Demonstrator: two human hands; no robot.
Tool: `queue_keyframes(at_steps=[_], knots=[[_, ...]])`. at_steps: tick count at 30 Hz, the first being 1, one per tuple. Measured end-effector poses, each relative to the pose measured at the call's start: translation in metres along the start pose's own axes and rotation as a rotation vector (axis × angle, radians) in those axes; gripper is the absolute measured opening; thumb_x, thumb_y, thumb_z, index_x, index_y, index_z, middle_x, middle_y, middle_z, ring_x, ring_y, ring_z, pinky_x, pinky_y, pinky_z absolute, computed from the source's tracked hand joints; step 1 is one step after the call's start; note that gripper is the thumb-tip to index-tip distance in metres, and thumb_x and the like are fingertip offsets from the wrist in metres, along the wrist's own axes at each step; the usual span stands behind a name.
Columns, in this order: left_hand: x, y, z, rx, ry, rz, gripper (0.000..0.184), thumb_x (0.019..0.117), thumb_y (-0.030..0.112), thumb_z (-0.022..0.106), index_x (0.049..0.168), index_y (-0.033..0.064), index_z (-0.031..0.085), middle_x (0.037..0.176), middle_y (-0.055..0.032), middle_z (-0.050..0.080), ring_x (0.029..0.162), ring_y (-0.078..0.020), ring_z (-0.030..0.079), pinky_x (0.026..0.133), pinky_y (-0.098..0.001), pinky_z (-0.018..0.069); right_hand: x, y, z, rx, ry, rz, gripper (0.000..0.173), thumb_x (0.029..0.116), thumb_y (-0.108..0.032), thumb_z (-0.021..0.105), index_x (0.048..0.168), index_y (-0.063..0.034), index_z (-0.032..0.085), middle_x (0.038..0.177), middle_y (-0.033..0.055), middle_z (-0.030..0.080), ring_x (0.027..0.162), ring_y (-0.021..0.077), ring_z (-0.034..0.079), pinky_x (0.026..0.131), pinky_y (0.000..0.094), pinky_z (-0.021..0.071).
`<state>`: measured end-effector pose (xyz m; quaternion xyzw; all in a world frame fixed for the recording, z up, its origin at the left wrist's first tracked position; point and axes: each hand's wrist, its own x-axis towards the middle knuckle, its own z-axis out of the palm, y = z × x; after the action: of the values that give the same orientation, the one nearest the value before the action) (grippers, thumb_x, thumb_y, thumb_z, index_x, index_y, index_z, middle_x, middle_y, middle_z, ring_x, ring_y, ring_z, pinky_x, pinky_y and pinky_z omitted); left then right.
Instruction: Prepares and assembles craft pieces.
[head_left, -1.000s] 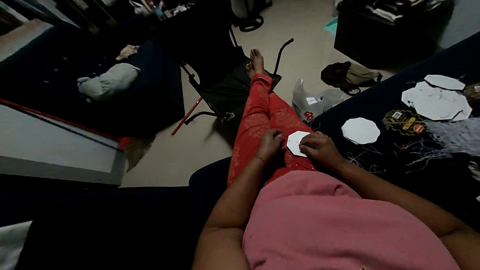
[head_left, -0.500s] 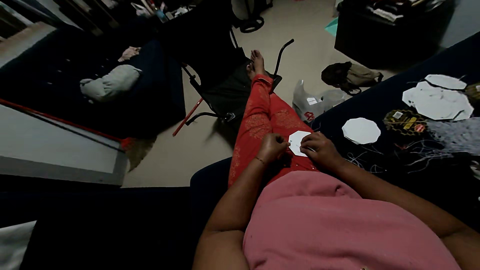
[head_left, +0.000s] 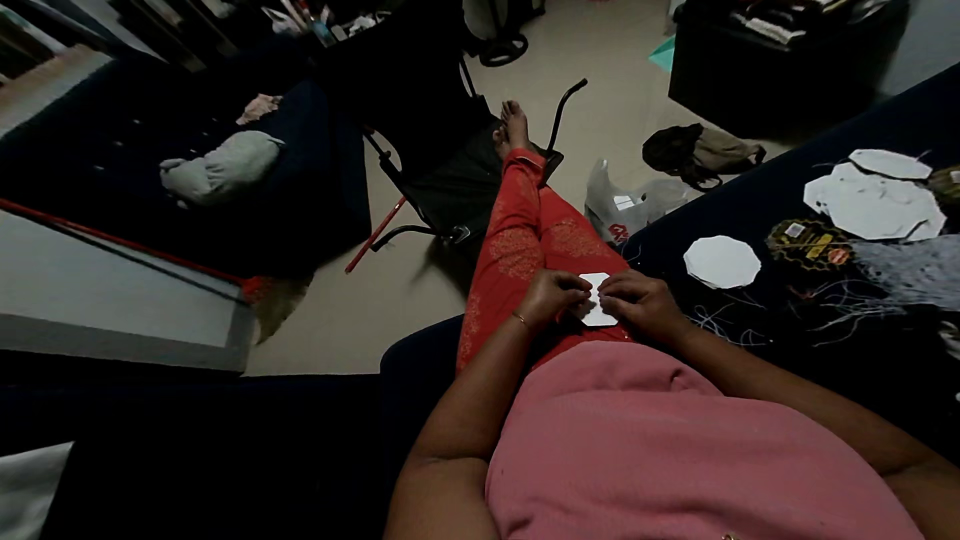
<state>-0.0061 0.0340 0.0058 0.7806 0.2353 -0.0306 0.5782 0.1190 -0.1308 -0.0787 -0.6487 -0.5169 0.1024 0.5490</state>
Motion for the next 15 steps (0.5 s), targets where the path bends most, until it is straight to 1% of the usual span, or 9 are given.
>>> queue_keyframes(at_steps=[2, 4, 7, 9, 11, 12, 13, 15], knots=[[0.0, 0.001, 0.002, 0.072, 0.024, -0.006, 0.02, 0.0944, 0.005, 0.069, 0.111, -0.0054, 0.071, 0.102, -0.0119, 0.072, 0.089, -0.0093, 0.067, 0.087, -0.0273, 0.0554, 0.0, 0.003, 0.001, 0.022, 0.035, 0.008, 0.015, 0.0939, -0.013, 0.068, 0.097, -0.0016, 0.077, 0.106, 0.0113, 0.074, 0.1, 0.0146, 0.07, 0.091, 0.0314, 0.0576], [0.001, 0.001, 0.004, 0.114, 0.045, 0.0, 0.017, 0.0947, 0.007, 0.069, 0.108, -0.0045, 0.071, 0.098, -0.0106, 0.072, 0.086, -0.0086, 0.067, 0.085, -0.0269, 0.0557, 0.0, 0.003, 0.001, 0.029, 0.051, 0.002, 0.015, 0.094, -0.013, 0.068, 0.097, -0.0023, 0.078, 0.104, 0.0099, 0.074, 0.098, 0.0124, 0.07, 0.09, 0.029, 0.0574], [0.003, -0.003, 0.005, 0.139, 0.08, 0.078, 0.016, 0.0964, 0.01, 0.067, 0.103, -0.0045, 0.072, 0.092, -0.0093, 0.072, 0.081, -0.0073, 0.066, 0.082, -0.0261, 0.0557, 0.0, 0.003, 0.002, 0.036, 0.062, 0.0, 0.015, 0.0941, -0.014, 0.068, 0.097, -0.0034, 0.078, 0.103, 0.0085, 0.074, 0.099, 0.011, 0.069, 0.09, 0.0279, 0.0563], [0.004, -0.008, 0.005, 0.182, 0.095, 0.15, 0.019, 0.097, 0.014, 0.068, 0.103, -0.0031, 0.074, 0.096, -0.01, 0.073, 0.086, -0.0086, 0.066, 0.085, -0.0281, 0.0539, 0.0, 0.003, 0.002, 0.035, 0.064, -0.003, 0.015, 0.0945, -0.015, 0.068, 0.097, -0.003, 0.078, 0.103, 0.0085, 0.074, 0.099, 0.0112, 0.069, 0.091, 0.0284, 0.0563], [0.005, -0.01, 0.005, 0.199, 0.081, 0.185, 0.019, 0.0968, 0.015, 0.068, 0.104, -0.0022, 0.074, 0.106, -0.0119, 0.069, 0.093, -0.0118, 0.064, 0.088, -0.029, 0.0524, 0.0, 0.003, 0.002, 0.032, 0.067, -0.016, 0.016, 0.0947, -0.014, 0.067, 0.097, -0.0022, 0.077, 0.102, 0.009, 0.075, 0.099, 0.0125, 0.069, 0.091, 0.0303, 0.0559], [0.005, -0.01, 0.006, 0.189, 0.073, 0.192, 0.019, 0.0967, 0.015, 0.068, 0.103, -0.0024, 0.074, 0.108, -0.0123, 0.067, 0.096, -0.0122, 0.063, 0.089, -0.0286, 0.0525, 0.0, 0.003, 0.003, 0.029, 0.067, -0.02, 0.015, 0.0947, -0.014, 0.067, 0.097, -0.0024, 0.077, 0.102, 0.0088, 0.075, 0.099, 0.0126, 0.069, 0.092, 0.0305, 0.056], [0.006, -0.011, 0.006, 0.171, 0.07, 0.198, 0.019, 0.0966, 0.015, 0.069, 0.102, -0.0024, 0.074, 0.107, -0.0117, 0.068, 0.095, -0.0116, 0.064, 0.089, -0.0287, 0.0525, 0.0, 0.003, 0.003, 0.025, 0.067, -0.021, 0.015, 0.0948, -0.014, 0.067, 0.097, -0.0027, 0.077, 0.102, 0.0085, 0.075, 0.099, 0.0126, 0.069, 0.092, 0.0305, 0.0559], [0.006, -0.01, 0.006, 0.129, 0.071, 0.193, 0.018, 0.0961, 0.015, 0.069, 0.101, -0.0016, 0.074, 0.096, -0.0076, 0.072, 0.085, -0.0069, 0.064, 0.083, -0.0266, 0.0533, 0.0, 0.003, 0.003, 0.016, 0.07, -0.015, 0.015, 0.0944, -0.014, 0.067, 0.096, -0.0031, 0.078, 0.101, 0.0084, 0.074, 0.099, 0.0127, 0.069, 0.091, 0.0308, 0.0555]])
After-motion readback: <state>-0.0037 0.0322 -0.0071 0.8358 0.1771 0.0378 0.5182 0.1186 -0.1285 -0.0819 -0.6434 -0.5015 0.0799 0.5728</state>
